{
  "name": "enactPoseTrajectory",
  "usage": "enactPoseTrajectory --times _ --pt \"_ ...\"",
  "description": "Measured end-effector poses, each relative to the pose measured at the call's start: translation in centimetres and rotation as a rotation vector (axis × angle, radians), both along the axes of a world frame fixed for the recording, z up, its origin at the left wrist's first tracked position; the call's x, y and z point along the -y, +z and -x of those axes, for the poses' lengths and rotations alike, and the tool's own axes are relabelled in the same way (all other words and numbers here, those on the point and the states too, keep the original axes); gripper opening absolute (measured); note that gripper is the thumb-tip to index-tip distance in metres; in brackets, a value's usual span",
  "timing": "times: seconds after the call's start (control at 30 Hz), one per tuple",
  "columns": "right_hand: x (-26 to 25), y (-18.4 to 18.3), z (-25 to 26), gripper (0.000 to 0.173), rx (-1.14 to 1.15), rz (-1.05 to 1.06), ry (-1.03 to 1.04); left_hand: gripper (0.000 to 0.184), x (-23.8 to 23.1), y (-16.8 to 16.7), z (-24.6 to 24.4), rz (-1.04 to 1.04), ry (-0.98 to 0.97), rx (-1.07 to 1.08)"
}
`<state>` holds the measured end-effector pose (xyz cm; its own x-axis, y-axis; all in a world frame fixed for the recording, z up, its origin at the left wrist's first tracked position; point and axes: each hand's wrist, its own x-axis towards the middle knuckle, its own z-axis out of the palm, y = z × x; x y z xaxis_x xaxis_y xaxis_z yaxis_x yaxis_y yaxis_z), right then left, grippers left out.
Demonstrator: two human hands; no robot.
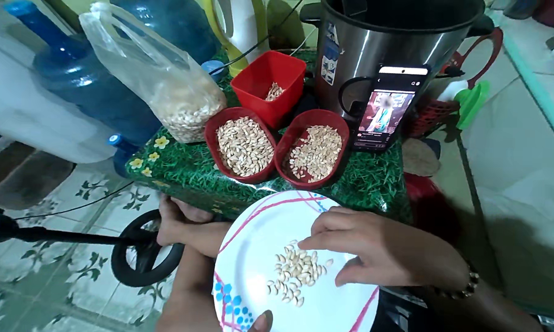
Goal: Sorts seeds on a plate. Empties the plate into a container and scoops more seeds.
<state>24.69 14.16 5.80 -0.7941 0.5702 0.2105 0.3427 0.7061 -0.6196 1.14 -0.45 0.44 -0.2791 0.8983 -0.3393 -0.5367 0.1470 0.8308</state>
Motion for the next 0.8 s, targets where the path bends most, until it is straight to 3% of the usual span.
enactPoseTrajectory --times 0.1,0.23,0.27,0.43,0.6,0.8 --pt "0.4 -0.8 1.0 0.056 0.088 -0.044 -0.024 0.025 0.2 -0.4 0.4 -0.01 0.042 0.02" --pt "0.7 -2.3 2.8 0.015 0.018 -0.086 -0.031 0.026 0.5 0.2 0.1 0.041 0.091 0.012" --pt "0.6 -2.5 3.2 0.013 -0.001 -0.096 -0.041 0.026 0.5 0.3 0.0 0.048 0.1 0.019" --pt "0.0 -1.9 3.5 0.022 -0.014 -0.205 -0.16 0.028 0.5 0.4 0.2 0.048 0.114 0.043" --pt "-0.5 -0.9 2.7 0.02 -0.151 -0.214 -0.223 0.032 0.6 -0.2 0.4 0.012 0.101 0.094" --pt "-0.7 -0.6 2.4 0.017 -0.136 -0.232 -0.241 0.03 0.7 -0.4 0.5 -0.009 0.103 0.106"
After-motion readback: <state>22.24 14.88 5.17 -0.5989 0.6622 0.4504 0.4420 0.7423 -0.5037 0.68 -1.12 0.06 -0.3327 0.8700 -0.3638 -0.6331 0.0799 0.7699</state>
